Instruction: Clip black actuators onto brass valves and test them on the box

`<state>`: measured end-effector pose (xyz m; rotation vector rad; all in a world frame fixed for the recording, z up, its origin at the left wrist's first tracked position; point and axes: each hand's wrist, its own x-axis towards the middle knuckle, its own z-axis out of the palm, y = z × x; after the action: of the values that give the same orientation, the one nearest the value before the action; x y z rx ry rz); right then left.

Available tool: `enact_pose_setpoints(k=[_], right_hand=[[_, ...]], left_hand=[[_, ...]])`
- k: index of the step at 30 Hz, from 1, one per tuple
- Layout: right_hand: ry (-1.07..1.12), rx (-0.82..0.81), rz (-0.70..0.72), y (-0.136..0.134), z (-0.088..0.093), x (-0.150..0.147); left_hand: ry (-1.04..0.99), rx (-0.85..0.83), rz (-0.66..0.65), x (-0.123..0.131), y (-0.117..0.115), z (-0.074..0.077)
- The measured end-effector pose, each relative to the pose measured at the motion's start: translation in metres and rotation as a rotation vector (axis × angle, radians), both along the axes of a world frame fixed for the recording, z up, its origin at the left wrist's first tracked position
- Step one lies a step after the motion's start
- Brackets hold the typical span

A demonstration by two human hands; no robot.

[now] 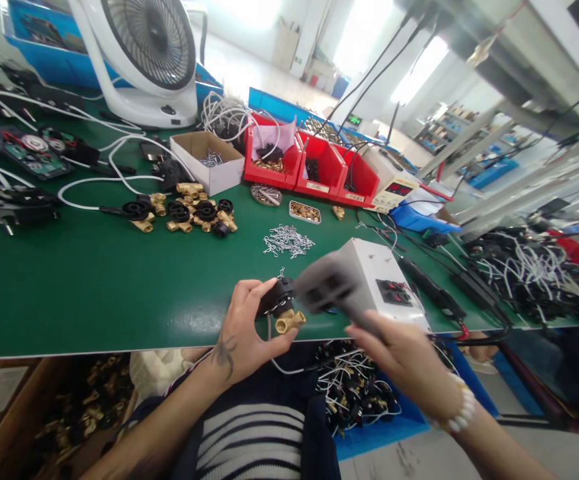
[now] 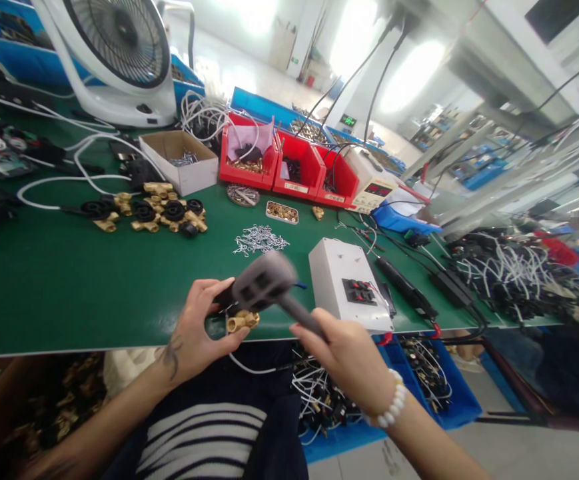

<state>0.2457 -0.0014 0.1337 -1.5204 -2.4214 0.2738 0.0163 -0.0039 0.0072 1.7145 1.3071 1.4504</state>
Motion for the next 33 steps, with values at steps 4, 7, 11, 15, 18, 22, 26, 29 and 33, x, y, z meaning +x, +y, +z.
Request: enact_pose_setpoints(k=[4, 7, 11, 15, 18, 22, 26, 29, 33], right_hand=[[-0.113, -0.017, 0.07, 0.001, -0.003, -0.003], [0.021, 0.118, 0.001, 0.002, 0.002, -0.002], [-0.09, 0.041, 0.061, 0.001, -0.005, -0.003], [-0.142, 0.043, 0.105, 0.002, -0.004, -0.003], [-0.018, 0.118, 0.016, 0.001, 0.001, -0.001], [-0.133, 0.007, 0.079, 0.001, -0.005, -0.004], [-0.107, 0.026, 0.056, 0.002, -0.002, -0.006], [-0.01, 0.079, 0.001, 0.001, 0.001, -0.005], [-0.135, -0.059, 0.065, 0.0, -0.009, -0.006]], left_hand=[[-0.026, -0.005, -0.013, 0.0, 0.0, 0.0], [-0.013, -0.02, -0.013, 0.001, 0.0, 0.0], [-0.01, 0.002, -0.005, 0.001, 0.0, 0.0], [-0.021, -0.007, -0.005, 0.001, 0.0, 0.0], [0.011, -0.017, -0.007, 0.001, 0.0, 0.001], [-0.01, 0.016, -0.009, 0.001, 0.0, 0.001], [-0.013, -0.014, -0.01, 0.001, 0.0, 0.001], [0.003, -0.027, -0.018, 0.001, 0.001, 0.001], [-0.038, -0.01, -0.024, 0.001, 0.001, 0.002]])
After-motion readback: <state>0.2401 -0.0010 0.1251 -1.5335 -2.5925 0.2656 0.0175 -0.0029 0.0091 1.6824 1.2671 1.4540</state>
